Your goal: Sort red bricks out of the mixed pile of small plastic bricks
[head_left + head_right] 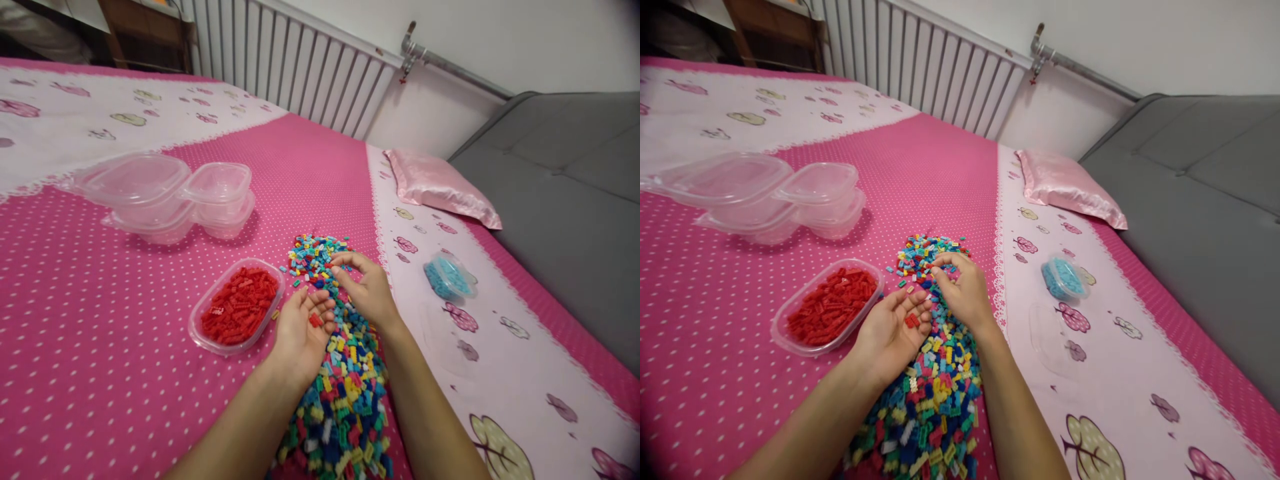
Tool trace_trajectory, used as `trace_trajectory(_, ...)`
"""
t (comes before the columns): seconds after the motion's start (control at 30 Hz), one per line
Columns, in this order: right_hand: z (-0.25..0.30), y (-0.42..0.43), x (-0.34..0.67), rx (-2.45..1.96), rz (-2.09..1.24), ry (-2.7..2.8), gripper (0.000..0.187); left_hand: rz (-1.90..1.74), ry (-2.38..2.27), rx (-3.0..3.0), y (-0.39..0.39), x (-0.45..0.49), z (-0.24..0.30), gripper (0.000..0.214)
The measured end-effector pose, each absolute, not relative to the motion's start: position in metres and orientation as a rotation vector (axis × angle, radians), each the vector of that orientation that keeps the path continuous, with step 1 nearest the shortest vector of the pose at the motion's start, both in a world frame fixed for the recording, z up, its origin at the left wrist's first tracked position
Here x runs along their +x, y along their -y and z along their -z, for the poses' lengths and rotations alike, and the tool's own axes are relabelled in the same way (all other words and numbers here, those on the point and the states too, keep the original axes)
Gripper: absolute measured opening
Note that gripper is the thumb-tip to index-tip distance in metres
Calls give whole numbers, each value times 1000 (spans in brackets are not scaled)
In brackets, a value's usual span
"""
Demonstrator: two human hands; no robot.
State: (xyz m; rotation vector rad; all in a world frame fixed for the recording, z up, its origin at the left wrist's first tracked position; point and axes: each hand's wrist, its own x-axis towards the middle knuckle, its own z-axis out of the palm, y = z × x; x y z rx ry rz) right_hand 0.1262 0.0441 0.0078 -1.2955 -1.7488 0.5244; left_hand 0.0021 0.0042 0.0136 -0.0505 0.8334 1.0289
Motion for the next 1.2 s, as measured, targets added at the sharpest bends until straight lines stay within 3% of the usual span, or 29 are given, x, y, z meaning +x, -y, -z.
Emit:
trace_trajectory(0.23,-41,-23,129,-1092,-708,1704,9,-1022,-843,-63,-5,3,-12,28)
trace_trajectory(0.63,-66,-3,138,-1041,-665,1903,7,-1013,-845,-76,-5,2,-13,26)
trace_trajectory(0.93,-59,-9,135,-1056,-651,1904,13,-1018,-834,-55,-5,2,-15,26)
trace_trajectory(1.2,-17,-37,126,-1237,-391,2129,22,-1033,-823,-54,-4,3,-15,28)
